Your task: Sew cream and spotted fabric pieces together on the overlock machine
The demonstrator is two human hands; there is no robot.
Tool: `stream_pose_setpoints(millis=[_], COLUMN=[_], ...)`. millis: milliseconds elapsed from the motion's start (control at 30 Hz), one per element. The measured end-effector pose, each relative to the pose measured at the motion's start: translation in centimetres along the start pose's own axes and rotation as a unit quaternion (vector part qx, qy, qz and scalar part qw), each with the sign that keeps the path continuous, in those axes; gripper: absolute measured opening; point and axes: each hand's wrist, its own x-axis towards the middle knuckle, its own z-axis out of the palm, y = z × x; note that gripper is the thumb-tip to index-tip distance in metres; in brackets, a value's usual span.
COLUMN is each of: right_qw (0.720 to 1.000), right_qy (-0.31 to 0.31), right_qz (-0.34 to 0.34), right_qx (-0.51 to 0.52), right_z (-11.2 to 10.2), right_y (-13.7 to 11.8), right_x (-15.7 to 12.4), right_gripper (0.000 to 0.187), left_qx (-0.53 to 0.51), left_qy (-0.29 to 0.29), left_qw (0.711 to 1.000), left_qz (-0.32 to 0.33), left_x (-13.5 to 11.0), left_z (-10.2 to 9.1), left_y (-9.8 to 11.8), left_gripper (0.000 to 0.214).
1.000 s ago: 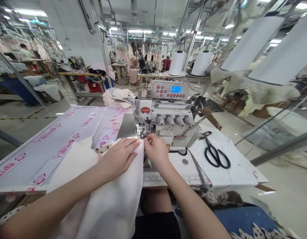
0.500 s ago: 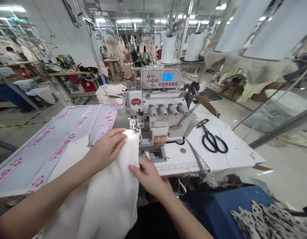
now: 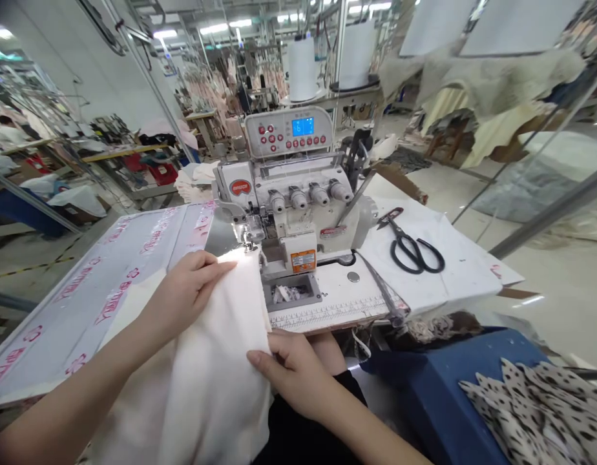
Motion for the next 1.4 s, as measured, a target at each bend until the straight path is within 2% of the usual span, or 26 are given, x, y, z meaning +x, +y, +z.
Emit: stream_pose_setpoints(millis=[100, 400, 600, 700, 900, 1033, 1200, 1400], right_qw=[0.999, 0.997, 0.999, 0.999, 0.995, 0.994, 0.996, 0.993], right_qy=[-0.005, 0.056, 0.027, 0.033, 0.065, 0.067, 0.082, 0.11], right_qz=[0.018, 0.001, -0.017, -0.022, -0.001, 0.006, -0.001, -0.028], right_qx=[0.037, -0.05, -0.04, -0.028, -0.071, -0.083, -0.038, 0.033], right_z=[-0.2, -0.1, 0.1, 0.2, -0.3, -0.8, -1.2, -1.5], right_y=[0.0, 1.5, 1.8, 2.3, 2.7, 2.6, 2.0, 1.3], right_x=[-0.4, 0.2, -1.6, -2.2, -1.4, -0.2, 1.7, 4.4], right_gripper=[0.031, 0.037, 0.033, 0.034, 0.042, 0.041, 0.039, 0.042], left_qx=[0.013, -0.016, 0.0, 0.012, 0.018, 0.022, -0.025, 0.017], left_qy=[-0.006, -0.064, -0.064, -0.061, -0.075, -0.069, -0.028, 0.001], left_qw=[1.0, 0.997, 0.997, 0.998, 0.997, 0.997, 0.999, 0.999], left_qz=[-0.007, -0.033, -0.034, -0.025, 0.011, 0.019, 0.019, 0.039], left_x=[0.0, 1.9, 2.2, 2.5, 4.5, 5.9, 7.9, 10.5], left_z=[0.1, -0.3, -0.2, 0.1, 0.2, 0.3, 1.0, 1.7], left_y=[0.4, -0.1, 0.0, -0.3, -1.8, -3.0, -5.2, -7.9], left_gripper=[0.033, 0.03, 0.032, 0.031, 0.03, 0.031, 0.024, 0.023])
